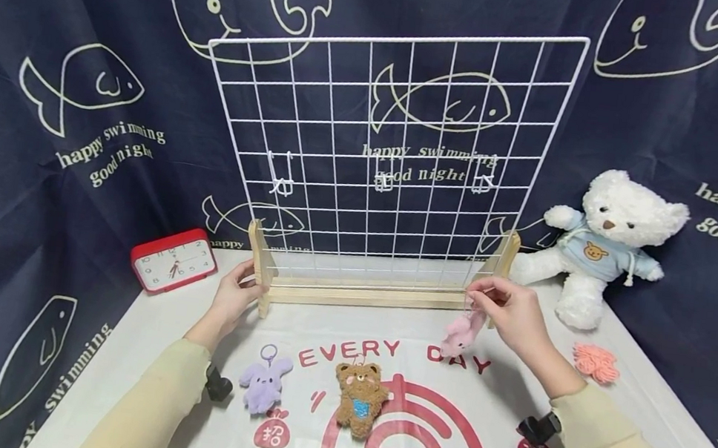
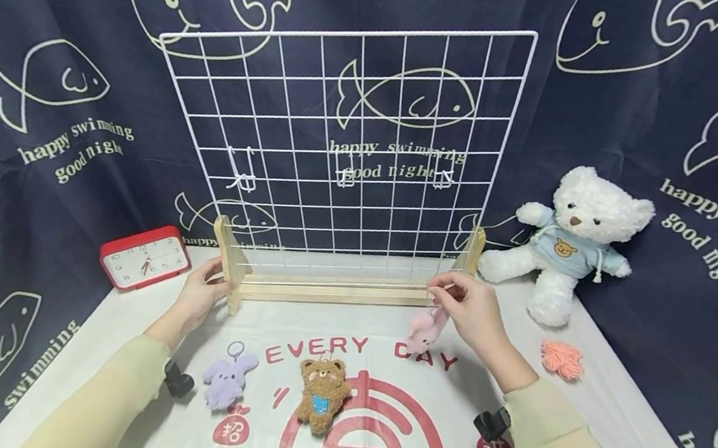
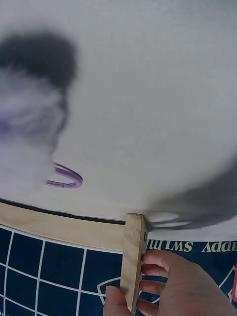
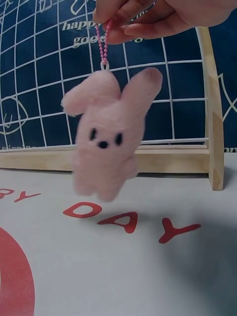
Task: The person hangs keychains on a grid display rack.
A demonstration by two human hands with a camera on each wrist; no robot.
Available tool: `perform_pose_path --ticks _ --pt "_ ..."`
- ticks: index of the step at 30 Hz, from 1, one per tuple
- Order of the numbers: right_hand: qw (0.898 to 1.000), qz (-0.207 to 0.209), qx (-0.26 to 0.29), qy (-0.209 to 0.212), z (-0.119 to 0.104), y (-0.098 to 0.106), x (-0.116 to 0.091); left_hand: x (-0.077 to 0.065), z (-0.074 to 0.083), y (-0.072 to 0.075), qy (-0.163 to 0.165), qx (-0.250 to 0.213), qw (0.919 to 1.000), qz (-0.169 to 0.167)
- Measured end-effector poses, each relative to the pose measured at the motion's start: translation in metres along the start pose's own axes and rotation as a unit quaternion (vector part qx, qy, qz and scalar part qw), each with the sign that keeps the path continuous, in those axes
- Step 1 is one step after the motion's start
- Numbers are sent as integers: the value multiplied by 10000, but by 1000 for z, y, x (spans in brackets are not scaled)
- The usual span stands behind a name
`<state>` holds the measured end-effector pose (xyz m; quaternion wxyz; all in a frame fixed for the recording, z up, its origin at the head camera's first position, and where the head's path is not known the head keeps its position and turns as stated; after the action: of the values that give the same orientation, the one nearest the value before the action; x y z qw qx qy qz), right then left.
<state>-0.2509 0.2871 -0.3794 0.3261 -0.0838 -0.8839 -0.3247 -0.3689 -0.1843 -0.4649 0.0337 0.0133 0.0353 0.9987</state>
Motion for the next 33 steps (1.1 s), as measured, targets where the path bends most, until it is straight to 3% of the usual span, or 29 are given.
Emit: perform_pose_path --ticks 14,33 --pt "9979 356 -60 534 -17 15 24 0 0 1 46 62 10000 22" --pt "9925 990 -170 701 -46 52 78 0 0 -1 70 17 10000 16"
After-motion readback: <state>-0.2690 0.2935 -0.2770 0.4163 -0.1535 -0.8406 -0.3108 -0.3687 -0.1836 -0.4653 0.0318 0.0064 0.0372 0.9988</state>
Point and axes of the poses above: each hand's wrist, its own x-axis towards the middle knuckle, its own y-axis out of the back of the hand, z = x × y, the point moved 3 cm from there along x, towards the middle knuckle, and after that the axes turned 2 degrees about -z, right-handed, at the moved point
